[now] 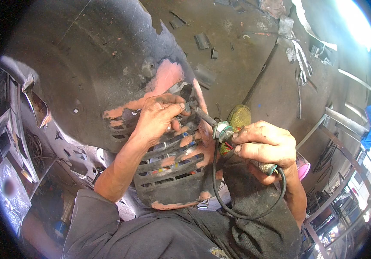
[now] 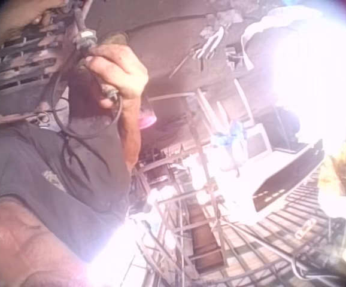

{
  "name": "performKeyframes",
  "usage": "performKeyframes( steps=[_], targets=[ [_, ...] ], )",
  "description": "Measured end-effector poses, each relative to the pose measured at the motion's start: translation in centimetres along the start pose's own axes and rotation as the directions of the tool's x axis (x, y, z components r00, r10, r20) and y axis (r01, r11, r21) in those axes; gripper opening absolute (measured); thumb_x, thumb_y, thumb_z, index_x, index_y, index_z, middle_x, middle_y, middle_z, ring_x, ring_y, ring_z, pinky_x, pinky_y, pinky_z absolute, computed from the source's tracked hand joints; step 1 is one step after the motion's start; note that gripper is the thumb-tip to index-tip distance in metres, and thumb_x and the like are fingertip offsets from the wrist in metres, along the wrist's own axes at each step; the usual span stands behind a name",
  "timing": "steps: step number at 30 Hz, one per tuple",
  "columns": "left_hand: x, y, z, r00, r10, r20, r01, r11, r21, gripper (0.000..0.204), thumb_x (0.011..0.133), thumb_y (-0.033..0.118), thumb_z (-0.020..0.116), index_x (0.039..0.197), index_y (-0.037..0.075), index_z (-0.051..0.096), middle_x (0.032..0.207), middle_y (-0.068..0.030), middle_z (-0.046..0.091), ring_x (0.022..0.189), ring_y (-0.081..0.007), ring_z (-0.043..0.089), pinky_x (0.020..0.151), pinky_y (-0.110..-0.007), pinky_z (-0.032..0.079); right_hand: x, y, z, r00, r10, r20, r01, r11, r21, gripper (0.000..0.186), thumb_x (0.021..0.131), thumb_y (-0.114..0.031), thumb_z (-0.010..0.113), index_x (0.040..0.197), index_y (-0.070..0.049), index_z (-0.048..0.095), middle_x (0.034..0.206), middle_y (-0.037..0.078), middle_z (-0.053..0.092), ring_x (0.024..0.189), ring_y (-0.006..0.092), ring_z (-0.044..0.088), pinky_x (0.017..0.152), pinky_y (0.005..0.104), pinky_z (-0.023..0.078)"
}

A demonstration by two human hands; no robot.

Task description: The person uses a handheld welding torch to weld a large, dark metal part with a slatted grille. They hold the part with one hand and apply the torch with the other, moving along the seams and edges of the grille area.

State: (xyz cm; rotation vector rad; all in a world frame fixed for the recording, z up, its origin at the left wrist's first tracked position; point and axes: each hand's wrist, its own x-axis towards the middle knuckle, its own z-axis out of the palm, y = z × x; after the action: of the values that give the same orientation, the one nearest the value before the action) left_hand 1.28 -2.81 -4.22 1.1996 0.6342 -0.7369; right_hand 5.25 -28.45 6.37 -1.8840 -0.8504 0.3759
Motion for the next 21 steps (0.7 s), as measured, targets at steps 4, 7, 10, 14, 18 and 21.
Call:
performKeyframes(
  steps=[4,7,10,14,18,21],
  targets=[
    [0.05,-0.1,0.03,1.0,0.01,0.0,-0.01,1.0,0.001,0.026,0.09,0.01,0.062,0.109,-0.006,0.06,0.091,-0.0158,0.072,0.052,-0.0093,0.059,0.044,-0.021,0.043,-0.04,0.03,0.05,1.0,-0.002,-0.006,0.002,1.0,-0.001,0.026,0.06,-0.008,0.066,0.084,-0.001,0.071,0.084,0.017,0.07,0.073,0.033,0.069,0.067,0.0384,0.056],
    [-0.07,0.12,0.07,1.0,0.006,0.006,-0.006,1.0,0.001,0.025,0.089,0.011,0.062,0.109,-0.006,0.061,0.091,-0.0153,0.072,0.052,-0.0092,0.059,0.045,-0.021,0.043,0.0,0.03,0.03,1.0,-0.008,-0.008,0.008,1.0,-0.003,0.026,0.06,-0.007,0.066,0.084,-0.001,0.071,0.084,0.017,0.07,0.073,0.0327,0.069,0.067,0.0381,0.056],
    [-0.11,0.21,0.07,1.0,0.002,0.004,-0.002,1.0,0.01,0.025,0.089,0.011,0.062,0.108,-0.006,0.061,0.091,-0.0149,0.072,0.052,-0.009,0.058,0.045,-0.021,0.043,0.18,0.17,-0.01,0.999,-0.035,0.005,0.035,0.999,-0.011,0.027,0.059,-0.003,0.066,0.085,-0.002,0.069,0.082,0.017,0.07,0.071,0.032,0.069,0.066,0.0389,0.056],
    [-0.03,0.09,0.04,1.0,0.009,0.008,-0.009,1.0,0.014,0.025,0.089,0.01,0.062,0.108,-0.006,0.061,0.09,-0.015,0.072,0.052,-0.0091,0.058,0.045,-0.022,0.044,0.3,0.19,0.04,0.999,-0.046,0.008,0.046,0.999,-0.02,0.027,0.058,-0.001,0.066,0.086,-0.002,0.068,0.082,0.017,0.069,0.07,0.0316,0.069,0.066,0.0394,0.057],
    [0.0,-0.01,0.04,1.0,0.006,0.002,-0.006,1.0,0.016,0.025,0.089,0.01,0.062,0.108,-0.006,0.061,0.089,-0.0149,0.072,0.052,-0.0092,0.059,0.045,-0.021,0.044,0.01,0.29,0.35,1.0,-0.019,-0.024,0.018,1.0,-0.014,0.023,0.062,-0.006,0.066,0.084,0.0,0.071,0.084,0.017,0.07,0.072,0.0325,0.069,0.068,0.0381,0.056],
    [-0.05,0.01,0.01,1.0,0.002,0.0,-0.002,1.0,0.016,0.025,0.089,0.01,0.062,0.108,-0.006,0.061,0.089,-0.0143,0.072,0.052,-0.0091,0.059,0.045,-0.021,0.043,0.0,0.36,0.35,0.999,-0.023,-0.024,0.022,1.0,-0.01,0.024,0.062,-0.006,0.066,0.085,0.0,0.071,0.084,0.017,0.07,0.073,0.0327,0.069,0.068,0.0385,0.056]
  ],
)
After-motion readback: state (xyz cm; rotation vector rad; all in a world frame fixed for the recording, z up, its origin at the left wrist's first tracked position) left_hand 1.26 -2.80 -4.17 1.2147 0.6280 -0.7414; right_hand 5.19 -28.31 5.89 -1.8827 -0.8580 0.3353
